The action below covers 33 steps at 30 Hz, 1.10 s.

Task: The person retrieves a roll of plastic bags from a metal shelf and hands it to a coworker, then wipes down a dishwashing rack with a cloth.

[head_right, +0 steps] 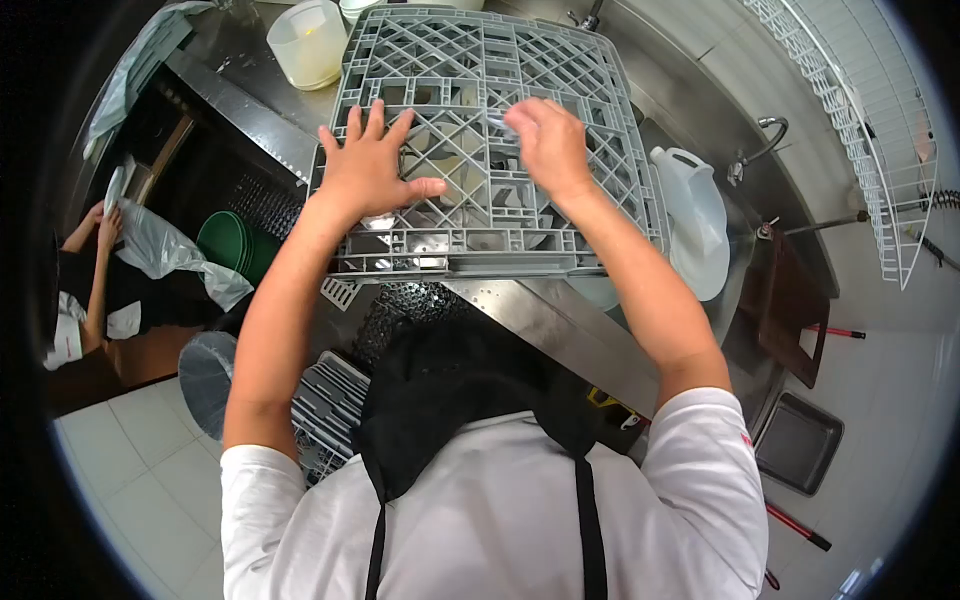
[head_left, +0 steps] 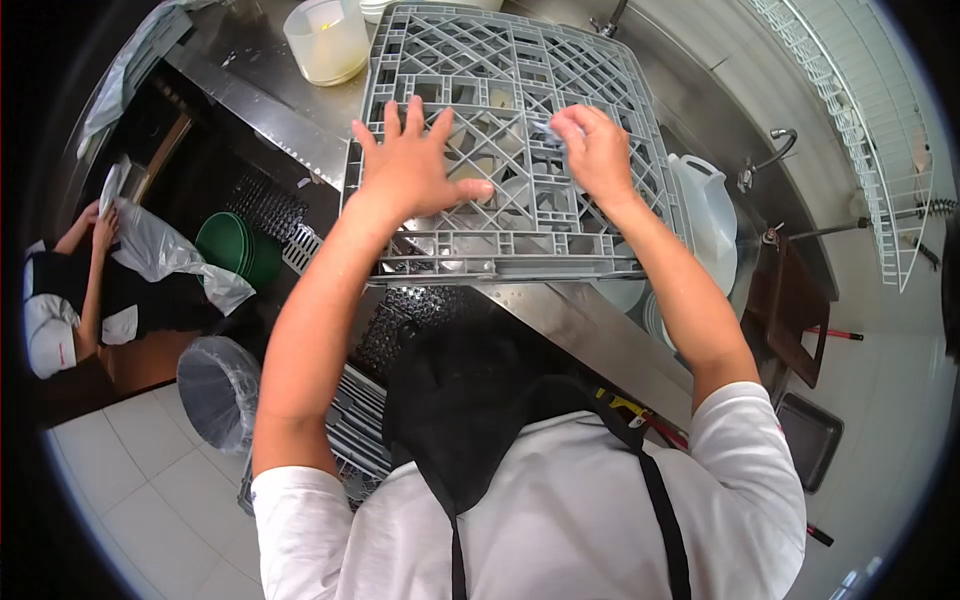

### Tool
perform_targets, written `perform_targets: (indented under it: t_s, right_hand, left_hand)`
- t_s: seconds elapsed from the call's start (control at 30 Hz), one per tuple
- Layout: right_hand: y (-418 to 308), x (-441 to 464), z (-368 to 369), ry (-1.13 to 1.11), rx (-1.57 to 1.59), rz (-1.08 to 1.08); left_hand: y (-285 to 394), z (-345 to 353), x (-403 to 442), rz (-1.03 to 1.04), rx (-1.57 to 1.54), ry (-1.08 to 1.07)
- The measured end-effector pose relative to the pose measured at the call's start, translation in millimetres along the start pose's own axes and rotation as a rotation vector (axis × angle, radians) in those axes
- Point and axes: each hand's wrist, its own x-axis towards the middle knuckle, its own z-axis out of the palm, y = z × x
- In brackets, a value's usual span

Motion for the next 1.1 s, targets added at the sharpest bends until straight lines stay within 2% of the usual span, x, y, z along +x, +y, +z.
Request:
perform_targets:
  t_s: [0.03,0.07,0.1,0.27,0.37,0.4,0.5,0.6,0.63,0.67,0.7,0.77,0.83,0.87,0.9,0.93,0.97,1.03,1.1]
  right_hand:
    - [-9.8,-5.4,-1.0,-0.003,0.091,0.066]
    - [-23.0,-19.7,-4.5,-0.157,-0.039,-0.024]
    - [-20.7,-33.8,-2.9,-0.123,-0.171,-0.310]
    - [-6.5,-45.7,-33.2,-0.239,-0.074,-0.122]
    - [20.3,-19.7,-25.6,-0.128,-0.175,-0.223]
    - [38.5,-6.3,-24.5,-0.033,-0.213,-0.158]
    - [42.5,33.1,-60.6,0.201,-0.146,0.424]
    - [92.6,23.2,-66.6,-0.008,-0.265,0.397]
    - [130.5,10.7,-48.0,-0.019,-0.298,0.191]
    - [135.9,4.0,-43.7,0.055,-0.250,0.095]
    - [136.2,-3.3,-39.5,0.115,-0.203,-0.007]
    - [119.8,-5.1,-41.9,-0.002,-0.164,0.078]
    - [109.7,3.2,-47.8,-0.083,-0.190,0.078]
    - [109.2,9.4,-50.2,-0.118,-0.233,0.039]
    - [109.7,15.4,-51.8,-0.160,-0.273,0.000]
    - [111.9,22.8,-52.6,-0.087,-0.325,0.066]
    - [94.8,32.4,-61.3,-0.019,-0.278,0.233]
    - [109.0,40.5,-58.7,0.024,-0.152,0.050]
    - [111.0,41.9,-35.2,-0.190,-0.270,0.054]
  left_hand:
    - [-8.3,4.7,-1.2,0.022,-0.015,0.006]
    - [-17.3,6.6,-1.4,0.048,-0.026,0.011]
    - [-24.7,7.8,0.0,0.078,-0.038,0.014]
    - [-31.8,-1.5,-6.1,0.187,-0.025,0.014]
    - [-32.0,-0.8,-5.1,0.195,-0.047,0.006]
    - [-32.7,1.3,-5.0,0.195,-0.088,0.027]
    - [-35.5,0.9,-5.6,0.205,-0.092,0.032]
    - [-35.1,-12.7,-3.8,0.170,-0.061,-0.039]
    - [-33.0,-22.7,3.2,0.152,-0.037,-0.085]
    - [-19.9,-42.5,22.0,0.071,-0.057,-0.166]
    - [-10.2,-40.2,40.3,0.026,-0.131,-0.043]
    - [5.5,-21.5,77.2,0.229,-0.071,0.282]
    - [17.2,7.2,118.7,0.236,0.010,0.272]
    - [27.6,7.8,131.9,0.117,-0.002,0.036]
    - [30.0,11.7,133.6,0.104,-0.015,0.018]
    - [31.6,16.3,135.3,0.089,-0.028,-0.003]
    - [33.7,20.2,136.9,0.078,-0.036,-0.028]
    - [36.5,25.6,140.8,0.072,-0.027,-0.047]
    - [42.3,19.6,139.2,0.074,-0.036,-0.068]
